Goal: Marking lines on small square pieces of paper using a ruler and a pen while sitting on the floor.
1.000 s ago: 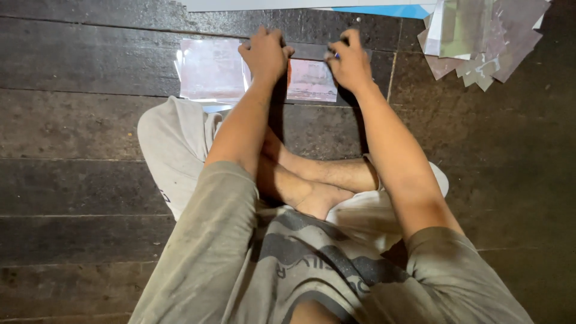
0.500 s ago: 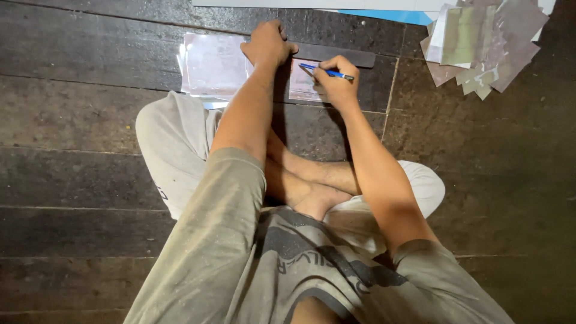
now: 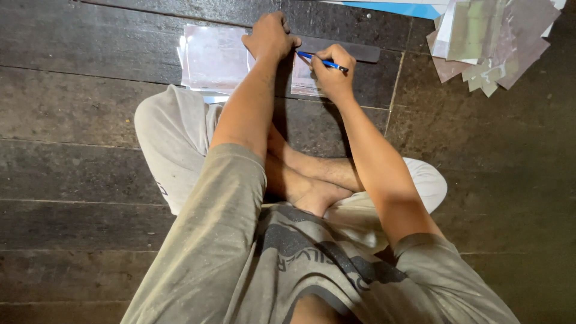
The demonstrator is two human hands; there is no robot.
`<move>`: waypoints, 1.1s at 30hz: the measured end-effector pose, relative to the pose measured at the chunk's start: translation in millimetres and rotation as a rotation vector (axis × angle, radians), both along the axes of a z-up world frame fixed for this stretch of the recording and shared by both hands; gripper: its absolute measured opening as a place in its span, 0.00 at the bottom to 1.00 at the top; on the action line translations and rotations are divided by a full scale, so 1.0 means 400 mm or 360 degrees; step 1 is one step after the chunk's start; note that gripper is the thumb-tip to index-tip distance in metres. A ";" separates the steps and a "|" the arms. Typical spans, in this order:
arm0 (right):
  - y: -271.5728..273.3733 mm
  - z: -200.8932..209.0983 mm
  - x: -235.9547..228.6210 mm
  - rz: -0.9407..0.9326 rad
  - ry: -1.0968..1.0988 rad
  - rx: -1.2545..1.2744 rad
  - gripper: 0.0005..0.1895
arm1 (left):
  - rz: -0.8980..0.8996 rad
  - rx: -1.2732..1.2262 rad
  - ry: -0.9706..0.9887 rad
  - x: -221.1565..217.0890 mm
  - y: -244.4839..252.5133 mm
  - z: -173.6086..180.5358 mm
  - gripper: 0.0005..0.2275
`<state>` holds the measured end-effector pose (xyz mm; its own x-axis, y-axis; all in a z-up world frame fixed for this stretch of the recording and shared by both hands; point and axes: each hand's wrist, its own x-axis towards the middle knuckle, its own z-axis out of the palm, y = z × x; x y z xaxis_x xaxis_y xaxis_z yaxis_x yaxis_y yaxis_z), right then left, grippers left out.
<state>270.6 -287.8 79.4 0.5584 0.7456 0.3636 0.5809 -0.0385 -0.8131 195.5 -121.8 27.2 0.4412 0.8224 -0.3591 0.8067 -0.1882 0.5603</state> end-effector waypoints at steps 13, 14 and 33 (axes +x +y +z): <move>-0.268 0.034 0.168 -0.0422 0.0212 -0.0204 0.04 | -0.0112 0.0400 -0.0072 -0.034 -0.048 -0.038 0.22; -0.291 0.035 0.164 -0.0495 0.0521 -0.0108 0.06 | -0.0330 0.0591 -0.0134 -0.055 -0.061 -0.047 0.25; -0.416 0.005 0.100 -0.0498 -0.0598 -0.1221 0.22 | -0.0794 -0.0433 -0.0654 -0.046 -0.208 0.106 0.26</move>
